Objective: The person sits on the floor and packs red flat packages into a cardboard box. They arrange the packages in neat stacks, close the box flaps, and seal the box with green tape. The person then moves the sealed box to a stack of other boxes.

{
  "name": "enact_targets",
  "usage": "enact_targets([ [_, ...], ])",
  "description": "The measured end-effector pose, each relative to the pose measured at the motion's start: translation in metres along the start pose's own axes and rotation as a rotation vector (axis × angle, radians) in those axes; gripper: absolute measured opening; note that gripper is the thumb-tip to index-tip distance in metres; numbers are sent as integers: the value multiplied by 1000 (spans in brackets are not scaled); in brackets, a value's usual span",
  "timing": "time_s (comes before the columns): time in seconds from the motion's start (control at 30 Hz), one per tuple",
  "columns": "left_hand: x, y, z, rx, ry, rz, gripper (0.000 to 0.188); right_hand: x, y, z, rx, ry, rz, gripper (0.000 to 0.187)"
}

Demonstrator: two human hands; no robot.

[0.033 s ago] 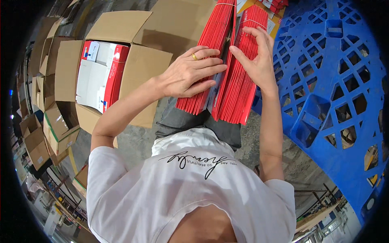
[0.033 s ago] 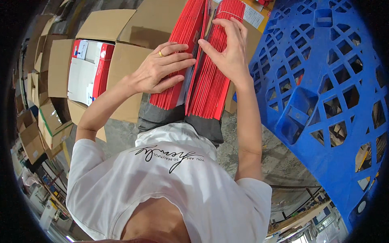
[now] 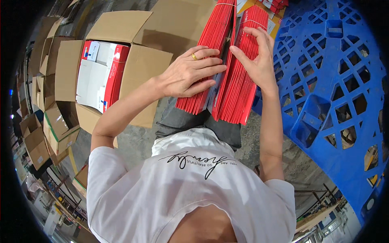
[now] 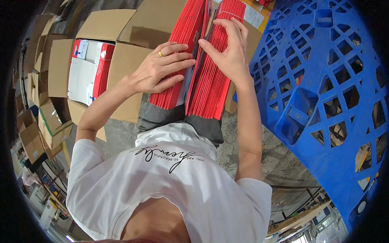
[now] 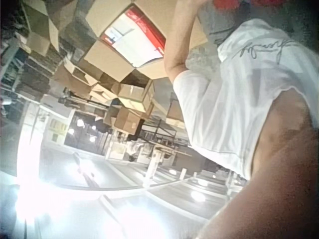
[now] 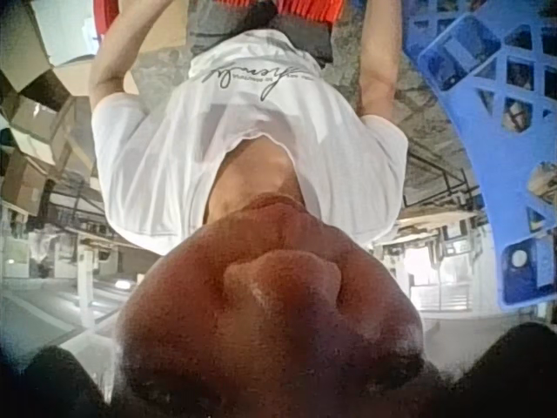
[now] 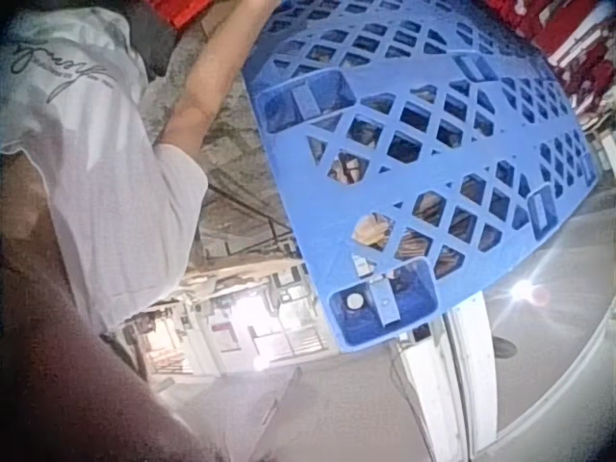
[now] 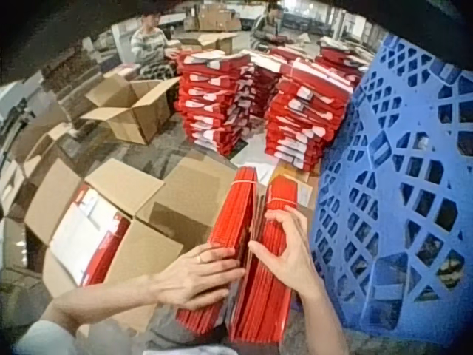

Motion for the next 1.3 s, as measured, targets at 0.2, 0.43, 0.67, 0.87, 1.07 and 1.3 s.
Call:
enact_targets([
  [0.2, 2, 3, 4, 21, -29, 21, 46, 0, 1, 1, 22, -24, -12, 56],
  [0.43, -1, 4, -4, 56, -72, 47, 35, -2, 14, -2, -22, -4, -29, 54],
  [0.67, 5, 14, 4, 10, -71, 94, 39, 8, -14, -25, -310, 91, -253, 58],
  [0.87, -1, 8, -2, 6, -61, 94, 39, 0, 3, -17, -303, 73, -141, 26],
  [1.07, 3, 0, 7, 13, -41, 48, 49, 7, 8, -25, -356, -21, 8, 44],
  [1.3, 1, -1, 1, -6, -43, 40, 53, 3, 6, -12, -315, -60, 5, 45],
])
Point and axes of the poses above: each hand's wrist, its own x-axis towards the middle knuckle, its own y-axis out of the back of the hand, z = x × y, the point moved 10 cm from there along x, towards the middle knuckle, and after that the axes turned 15 degrees about -z, right-handed, at the moved point
